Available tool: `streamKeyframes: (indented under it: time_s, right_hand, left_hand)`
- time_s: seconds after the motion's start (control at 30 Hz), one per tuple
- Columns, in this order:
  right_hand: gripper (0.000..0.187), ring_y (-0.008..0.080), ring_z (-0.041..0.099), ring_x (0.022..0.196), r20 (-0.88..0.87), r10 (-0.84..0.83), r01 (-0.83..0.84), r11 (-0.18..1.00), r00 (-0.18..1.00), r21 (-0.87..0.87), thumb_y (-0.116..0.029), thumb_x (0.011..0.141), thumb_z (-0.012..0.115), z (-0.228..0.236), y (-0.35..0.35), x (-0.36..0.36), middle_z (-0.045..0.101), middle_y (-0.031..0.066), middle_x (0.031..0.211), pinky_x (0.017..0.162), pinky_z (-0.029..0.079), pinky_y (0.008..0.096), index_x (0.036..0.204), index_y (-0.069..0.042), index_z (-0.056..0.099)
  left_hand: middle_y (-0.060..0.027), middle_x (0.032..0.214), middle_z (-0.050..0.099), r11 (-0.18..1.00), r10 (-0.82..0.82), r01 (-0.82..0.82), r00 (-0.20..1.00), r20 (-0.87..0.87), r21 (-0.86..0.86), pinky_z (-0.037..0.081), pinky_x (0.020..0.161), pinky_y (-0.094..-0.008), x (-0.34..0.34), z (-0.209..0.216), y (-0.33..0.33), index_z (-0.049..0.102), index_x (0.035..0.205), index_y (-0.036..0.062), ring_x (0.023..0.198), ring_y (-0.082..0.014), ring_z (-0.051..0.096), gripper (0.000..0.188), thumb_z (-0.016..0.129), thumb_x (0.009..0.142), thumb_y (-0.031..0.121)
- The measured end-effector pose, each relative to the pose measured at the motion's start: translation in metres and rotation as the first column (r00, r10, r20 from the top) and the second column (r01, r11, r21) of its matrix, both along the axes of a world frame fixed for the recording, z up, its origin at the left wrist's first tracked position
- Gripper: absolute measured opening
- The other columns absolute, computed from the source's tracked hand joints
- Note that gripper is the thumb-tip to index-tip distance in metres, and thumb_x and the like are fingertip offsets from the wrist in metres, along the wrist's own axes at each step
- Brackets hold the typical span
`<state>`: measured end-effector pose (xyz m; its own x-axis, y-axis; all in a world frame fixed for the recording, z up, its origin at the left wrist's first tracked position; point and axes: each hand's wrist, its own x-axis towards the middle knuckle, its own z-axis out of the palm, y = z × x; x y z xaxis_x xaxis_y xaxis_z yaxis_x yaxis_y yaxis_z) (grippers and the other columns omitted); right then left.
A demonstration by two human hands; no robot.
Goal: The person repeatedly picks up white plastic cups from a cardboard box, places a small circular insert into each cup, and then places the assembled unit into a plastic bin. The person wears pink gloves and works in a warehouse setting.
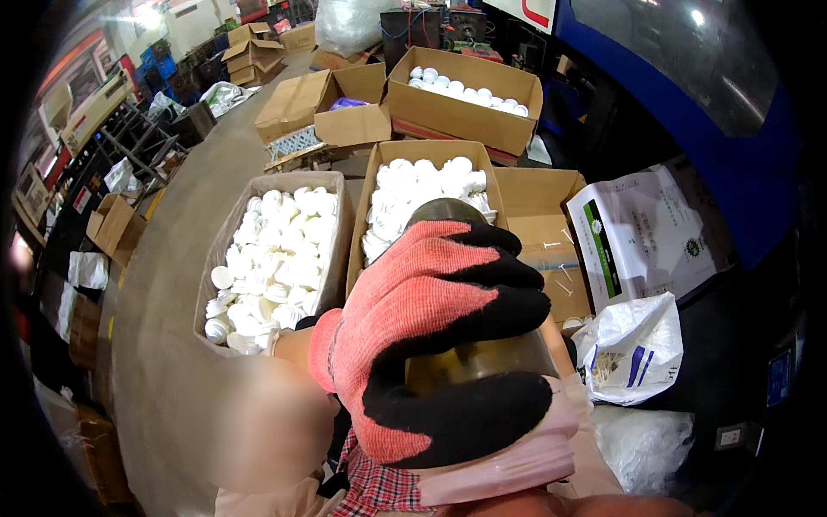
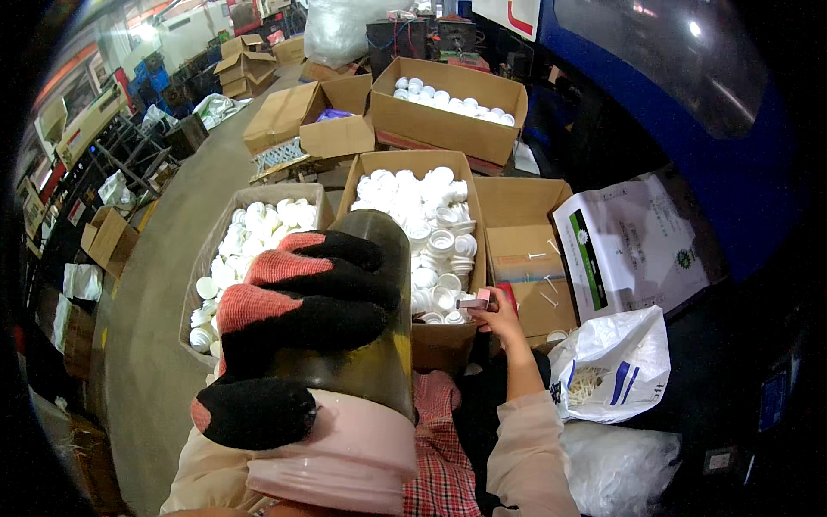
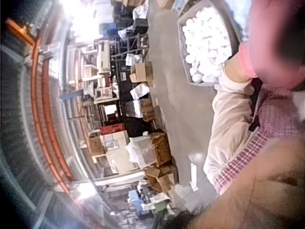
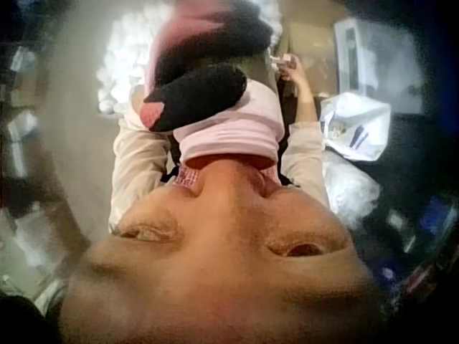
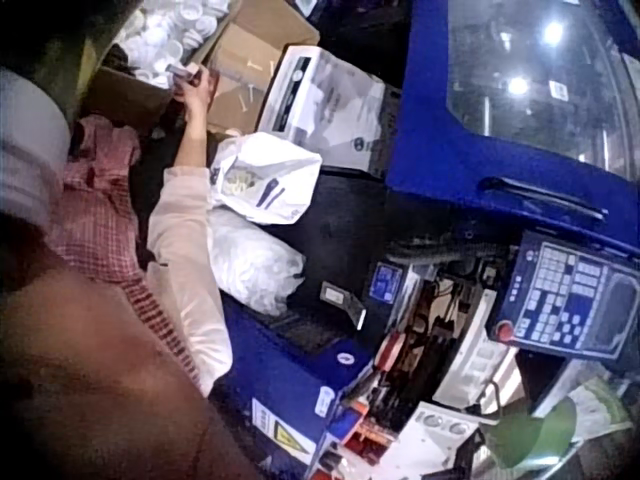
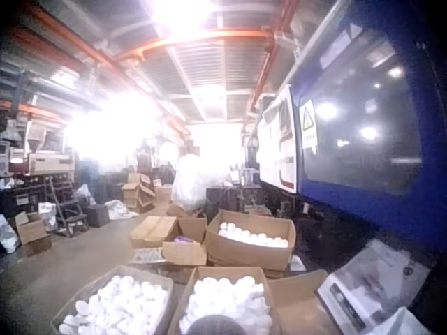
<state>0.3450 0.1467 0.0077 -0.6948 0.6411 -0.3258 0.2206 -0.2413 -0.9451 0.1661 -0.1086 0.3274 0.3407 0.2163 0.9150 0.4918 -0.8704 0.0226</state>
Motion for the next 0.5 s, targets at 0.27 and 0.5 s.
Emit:
streamKeyframes:
  time_s: [0.27, 0.5]
  right_hand:
    - [0.063, 0.0139, 0.063, 0.071, 0.01, 0.006, -0.006, 1.0, 1.0, 0.0, -0.005, 0.078, 0.077, -0.002, 0.0, 0.001, 0.066, 0.0043, 0.093, 0.053, 0.049, 0.0281, 0.13, -0.016, 0.043]
    - [0.064, 0.0145, 0.063, 0.07, 0.028, 0.007, -0.008, 1.0, 1.0, 0.023, -0.008, 0.079, 0.078, -0.007, 0.004, 0.004, 0.066, 0.004, 0.093, 0.054, 0.05, 0.0288, 0.132, -0.016, 0.043]
  left_hand:
    - [-0.025, 0.124, 0.059, 0.993, 0.043, -0.056, 0.991, -0.125, -0.102, 0.035, 0.101, -0.0561, 0.001, 0.024, -0.014, 0.055, 0.122, -0.0056, 0.116, -0.0443, 0.055, 0.081, 0.067, 0.064, 0.049]
    - [-0.024, 0.124, 0.059, 0.992, 0.044, -0.056, 0.993, -0.107, -0.114, 0.035, 0.102, -0.0545, 0.002, 0.024, -0.008, 0.055, 0.122, -0.0054, 0.116, -0.0434, 0.055, 0.08, 0.066, 0.065, 0.048]
